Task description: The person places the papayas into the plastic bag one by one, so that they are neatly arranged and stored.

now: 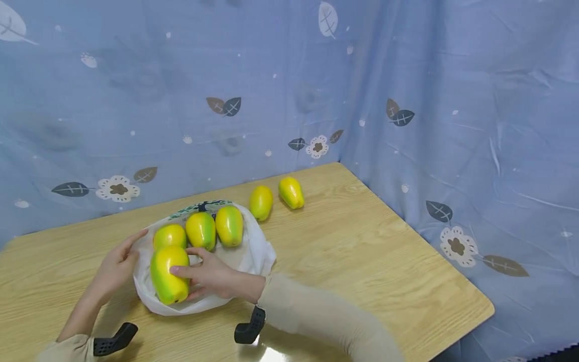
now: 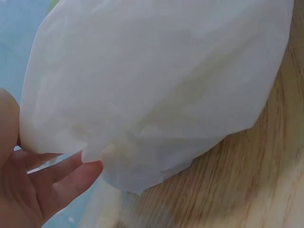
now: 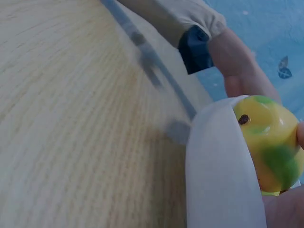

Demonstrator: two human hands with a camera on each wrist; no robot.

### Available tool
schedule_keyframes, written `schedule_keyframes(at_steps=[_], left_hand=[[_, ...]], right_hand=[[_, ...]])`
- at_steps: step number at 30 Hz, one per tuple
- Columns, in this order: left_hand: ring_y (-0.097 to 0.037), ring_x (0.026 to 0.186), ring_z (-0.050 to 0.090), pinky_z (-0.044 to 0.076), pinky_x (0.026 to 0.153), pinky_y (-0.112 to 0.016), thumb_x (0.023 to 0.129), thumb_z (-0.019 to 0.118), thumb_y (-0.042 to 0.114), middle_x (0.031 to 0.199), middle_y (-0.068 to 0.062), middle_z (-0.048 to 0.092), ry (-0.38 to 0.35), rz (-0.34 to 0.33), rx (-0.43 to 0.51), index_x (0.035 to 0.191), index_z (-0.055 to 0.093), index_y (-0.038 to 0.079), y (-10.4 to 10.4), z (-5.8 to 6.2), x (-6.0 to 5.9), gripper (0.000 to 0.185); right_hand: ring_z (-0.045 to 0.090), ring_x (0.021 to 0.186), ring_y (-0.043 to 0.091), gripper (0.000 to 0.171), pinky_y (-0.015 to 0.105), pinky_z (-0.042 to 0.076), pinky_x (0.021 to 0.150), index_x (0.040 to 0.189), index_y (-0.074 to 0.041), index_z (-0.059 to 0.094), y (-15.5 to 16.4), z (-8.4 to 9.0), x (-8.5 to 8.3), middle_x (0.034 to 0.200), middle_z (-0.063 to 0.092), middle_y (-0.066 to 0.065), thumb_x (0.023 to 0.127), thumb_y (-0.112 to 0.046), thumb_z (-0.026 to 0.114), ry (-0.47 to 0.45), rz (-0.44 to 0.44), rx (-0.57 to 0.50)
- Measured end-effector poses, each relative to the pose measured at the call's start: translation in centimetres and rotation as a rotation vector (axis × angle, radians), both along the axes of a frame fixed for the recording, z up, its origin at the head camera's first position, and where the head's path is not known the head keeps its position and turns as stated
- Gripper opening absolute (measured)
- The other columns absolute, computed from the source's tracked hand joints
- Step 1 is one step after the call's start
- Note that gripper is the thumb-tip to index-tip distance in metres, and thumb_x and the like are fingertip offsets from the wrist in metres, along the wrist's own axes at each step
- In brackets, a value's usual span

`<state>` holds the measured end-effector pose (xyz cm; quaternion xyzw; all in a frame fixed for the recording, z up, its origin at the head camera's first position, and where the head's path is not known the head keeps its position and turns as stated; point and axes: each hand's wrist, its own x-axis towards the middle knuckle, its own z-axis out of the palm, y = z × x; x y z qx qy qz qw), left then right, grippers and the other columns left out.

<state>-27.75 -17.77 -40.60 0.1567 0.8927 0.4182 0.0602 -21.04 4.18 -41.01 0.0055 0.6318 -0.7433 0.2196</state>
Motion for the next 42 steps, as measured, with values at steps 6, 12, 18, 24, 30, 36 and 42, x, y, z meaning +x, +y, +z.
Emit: schedule_keyframes(at_steps=[6,12,18,24,30,36,42], left_hand=[[-0.054,0.132,0.020,0.024,0.101,-0.067,0.097,0.030,0.002,0.148,-0.034,0.019,0.025,-0.004,0.003,0.149,0.025,0.002,-0.4,0.2,0.1,0.052],[-0.054,0.132,0.019,0.024,0.101,-0.067,0.099,0.030,0.004,0.149,-0.033,0.019,0.019,0.098,-0.013,0.150,0.024,0.003,-2.8,0.3,2.0,0.051],[-0.053,0.132,0.022,0.025,0.102,-0.066,0.098,0.031,0.002,0.148,-0.034,0.022,0.056,0.162,-0.003,0.148,0.027,0.001,-3.8,0.3,3.6,0.051],[-0.046,0.128,0.034,0.030,0.103,-0.060,0.097,0.032,0.000,0.145,-0.031,0.031,0.107,0.149,0.028,0.145,0.035,0.002,-0.3,0.0,2.7,0.048],[-0.042,0.133,0.031,0.026,0.107,-0.057,0.098,0.032,0.003,0.147,-0.026,0.031,0.066,0.113,0.059,0.146,0.035,0.005,3.2,-0.1,1.3,0.048],[-0.038,0.129,0.037,0.029,0.106,-0.055,0.098,0.032,0.004,0.147,-0.022,0.035,0.062,0.093,0.080,0.147,0.036,0.008,4.8,0.2,0.7,0.049],[-0.036,0.130,0.038,0.034,0.104,-0.052,0.098,0.033,0.003,0.148,-0.019,0.035,0.037,0.077,0.106,0.147,0.036,0.010,5.7,0.5,0.7,0.049]], right_hand=[[0.065,0.092,0.034,0.060,0.046,0.057,0.068,0.143,-0.013,0.035,-0.9,-0.3,0.4,0.117,0.056,0.020,0.091,-0.015,0.064,0.017,0.007,0.002],[0.065,0.091,0.034,0.062,0.046,0.057,0.067,0.145,-0.015,0.031,-2.7,-0.5,0.6,0.122,0.054,0.022,0.092,-0.015,0.064,0.026,0.130,0.014],[0.064,0.094,0.031,0.063,0.046,0.057,0.070,0.147,-0.018,0.030,-3.2,-0.7,0.8,0.118,0.054,0.020,0.093,-0.014,0.063,0.045,0.234,0.048],[0.063,0.094,0.031,0.063,0.043,0.056,0.075,0.145,-0.014,0.030,0.0,-0.8,0.8,0.115,0.053,0.021,0.092,-0.016,0.064,0.059,0.226,0.096],[0.062,0.094,0.030,0.066,0.044,0.056,0.076,0.146,-0.009,0.028,3.1,-0.5,0.9,0.119,0.048,0.023,0.091,-0.016,0.065,0.042,0.183,0.133],[0.062,0.097,0.032,0.067,0.043,0.055,0.080,0.145,-0.004,0.027,4.6,0.3,0.7,0.116,0.052,0.023,0.091,-0.017,0.065,0.020,0.185,0.143],[0.062,0.098,0.034,0.065,0.044,0.055,0.079,0.143,0.001,0.027,5.2,0.7,0.6,0.114,0.054,0.024,0.092,-0.017,0.064,-0.011,0.191,0.154]])
